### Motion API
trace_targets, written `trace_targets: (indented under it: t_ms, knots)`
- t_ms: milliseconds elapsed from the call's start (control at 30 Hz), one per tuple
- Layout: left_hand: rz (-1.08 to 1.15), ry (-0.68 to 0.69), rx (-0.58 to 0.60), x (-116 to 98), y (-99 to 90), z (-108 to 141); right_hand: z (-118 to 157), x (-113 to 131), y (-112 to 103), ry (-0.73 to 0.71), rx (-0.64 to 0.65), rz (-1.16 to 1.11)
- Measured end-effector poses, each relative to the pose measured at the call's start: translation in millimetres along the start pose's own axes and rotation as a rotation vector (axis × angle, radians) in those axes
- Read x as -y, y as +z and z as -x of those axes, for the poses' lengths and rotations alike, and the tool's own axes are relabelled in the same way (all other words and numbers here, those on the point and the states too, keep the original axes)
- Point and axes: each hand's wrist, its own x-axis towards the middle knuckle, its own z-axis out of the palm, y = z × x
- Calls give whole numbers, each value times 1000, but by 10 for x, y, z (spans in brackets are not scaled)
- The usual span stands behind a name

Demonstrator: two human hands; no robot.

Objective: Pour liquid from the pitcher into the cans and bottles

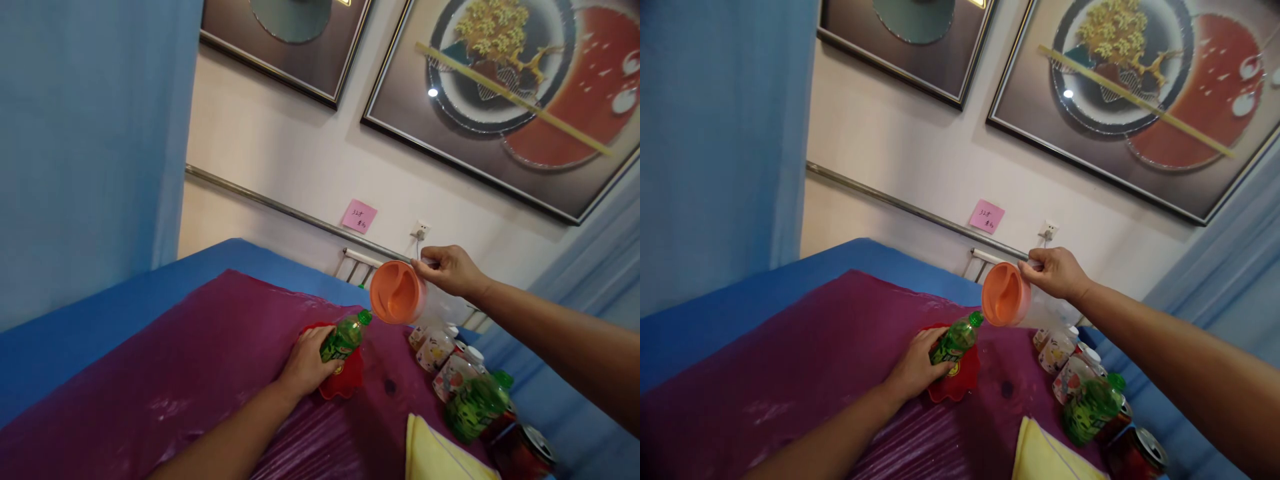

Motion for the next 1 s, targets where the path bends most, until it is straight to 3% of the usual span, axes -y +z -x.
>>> trace_targets:
  t_ms: [1000]
  knots:
    - [10, -14, 13, -2, 4, 2, -18, 49, 6, -8, 38, 17]
